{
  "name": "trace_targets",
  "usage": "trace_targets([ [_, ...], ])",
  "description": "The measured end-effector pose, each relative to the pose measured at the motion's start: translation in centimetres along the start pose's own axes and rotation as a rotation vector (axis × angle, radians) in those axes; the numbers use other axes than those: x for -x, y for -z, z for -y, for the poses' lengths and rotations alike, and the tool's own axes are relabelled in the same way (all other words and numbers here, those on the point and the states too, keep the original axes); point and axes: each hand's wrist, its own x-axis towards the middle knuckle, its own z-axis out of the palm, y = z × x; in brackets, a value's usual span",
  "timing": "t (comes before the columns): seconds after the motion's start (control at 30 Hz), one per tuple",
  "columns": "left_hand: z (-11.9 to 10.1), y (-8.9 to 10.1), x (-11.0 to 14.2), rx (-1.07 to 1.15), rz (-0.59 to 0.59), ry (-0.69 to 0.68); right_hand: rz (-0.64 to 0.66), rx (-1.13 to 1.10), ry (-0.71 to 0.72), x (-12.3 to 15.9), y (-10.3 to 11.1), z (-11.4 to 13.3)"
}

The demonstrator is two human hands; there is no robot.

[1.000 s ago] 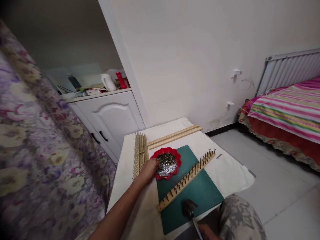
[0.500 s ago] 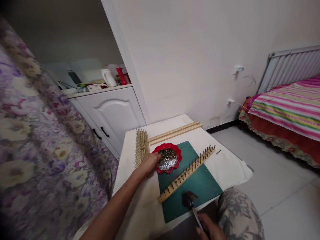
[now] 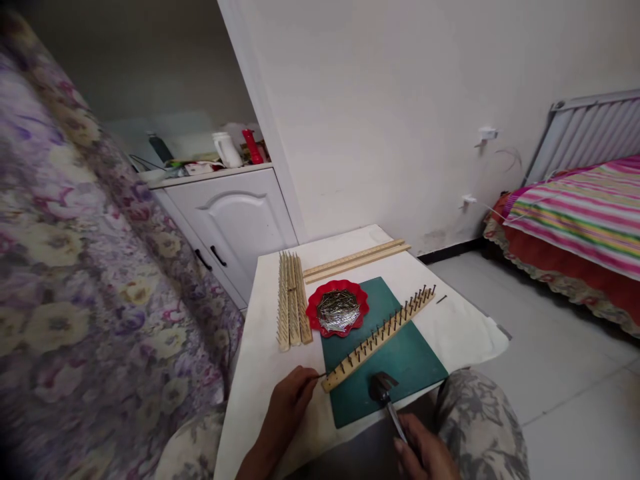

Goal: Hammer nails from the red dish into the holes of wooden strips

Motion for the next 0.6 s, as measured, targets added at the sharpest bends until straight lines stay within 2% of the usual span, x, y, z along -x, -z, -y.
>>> trace_targets([
  [0.2, -0.5, -1.8, 0.5, -0.059, -0.007, 0.021, -0.016, 0.008, -0.001, -0.1, -0.1, 0.2],
  [0.6, -1.3, -2.1, -0.4, -0.282, 0.066, -0.018, -0.011, 0.018, 0.005, 0.1, 0.0, 0.7],
])
